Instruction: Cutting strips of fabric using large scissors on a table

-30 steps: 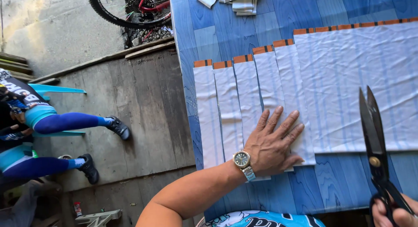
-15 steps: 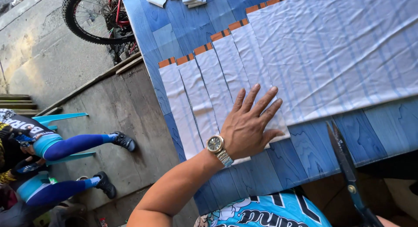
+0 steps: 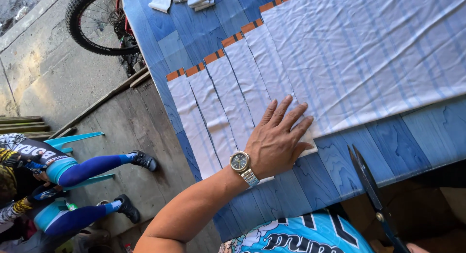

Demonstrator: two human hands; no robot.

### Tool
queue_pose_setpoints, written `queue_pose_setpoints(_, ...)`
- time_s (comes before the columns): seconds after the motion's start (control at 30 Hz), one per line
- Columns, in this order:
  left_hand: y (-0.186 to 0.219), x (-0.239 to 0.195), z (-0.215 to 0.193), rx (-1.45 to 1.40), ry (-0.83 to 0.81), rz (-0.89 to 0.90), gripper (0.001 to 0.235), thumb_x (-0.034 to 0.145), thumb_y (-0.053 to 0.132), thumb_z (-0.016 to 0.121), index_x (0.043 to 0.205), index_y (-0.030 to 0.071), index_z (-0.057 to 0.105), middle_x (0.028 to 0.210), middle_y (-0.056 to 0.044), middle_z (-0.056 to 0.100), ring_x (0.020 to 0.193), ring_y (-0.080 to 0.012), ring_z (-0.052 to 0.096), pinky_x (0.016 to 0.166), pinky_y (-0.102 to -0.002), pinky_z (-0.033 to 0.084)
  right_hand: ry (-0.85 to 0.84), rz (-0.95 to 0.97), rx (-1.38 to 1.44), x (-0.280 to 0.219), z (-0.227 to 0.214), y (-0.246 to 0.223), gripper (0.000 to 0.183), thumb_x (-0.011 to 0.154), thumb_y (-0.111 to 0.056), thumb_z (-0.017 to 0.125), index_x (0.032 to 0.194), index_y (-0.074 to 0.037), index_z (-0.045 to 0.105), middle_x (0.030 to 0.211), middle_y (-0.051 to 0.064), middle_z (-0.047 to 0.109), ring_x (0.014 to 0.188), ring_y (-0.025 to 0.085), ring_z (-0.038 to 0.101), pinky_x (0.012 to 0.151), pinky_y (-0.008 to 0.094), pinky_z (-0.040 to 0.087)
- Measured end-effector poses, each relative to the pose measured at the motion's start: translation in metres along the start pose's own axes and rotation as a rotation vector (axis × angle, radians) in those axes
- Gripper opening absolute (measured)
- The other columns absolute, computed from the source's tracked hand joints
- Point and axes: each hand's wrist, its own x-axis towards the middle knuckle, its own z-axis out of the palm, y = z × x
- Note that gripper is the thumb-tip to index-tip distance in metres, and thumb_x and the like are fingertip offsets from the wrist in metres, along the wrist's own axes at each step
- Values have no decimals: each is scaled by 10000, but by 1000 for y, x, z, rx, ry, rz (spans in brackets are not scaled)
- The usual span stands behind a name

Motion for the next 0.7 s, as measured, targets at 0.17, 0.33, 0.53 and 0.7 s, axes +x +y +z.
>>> queue_pose_setpoints(0.17,-1,-9,-3,-178,-165,159,472,1014,361,613,1383,70,573,1508,-160,491,1485,-419,380,1240,-605,331,78,137,138,-96,217,-91,187,825,73,860,952,172,766,826,314,654,665,453,633,689,523,492)
queue_pose_setpoints(0.33,-10,-20,10,-208,-211,200,497,1040,338,582,1458,76,524,1556,-141,456,1509,-399,354,1275,-580,272,194,211,54,-140,275,-196,369,776,-195,795,987,102,734,837,316,738,701,456,710,645,536,564)
queue_pose_setpoints(0.53,-13,-19,9,-230,-185,201,502,1042,348,627,1453,75,535,1562,-140,440,1504,-405,369,1275,-580,295,148,115,10,-133,284,-210,335,819,-214,807,968,78,739,697,234,586,574,364,562,526,470,476)
queue_pose_setpoints(0.7,-15,-21,10,-223,-227,201,545,1052,327,647,1501,73,474,1598,-138,392,1533,-397,316,1299,-573,271,207,145,-133,-130,292,-224,340,822,-242,790,993,52,788,775,197,638,662,329,627,624,438,549)
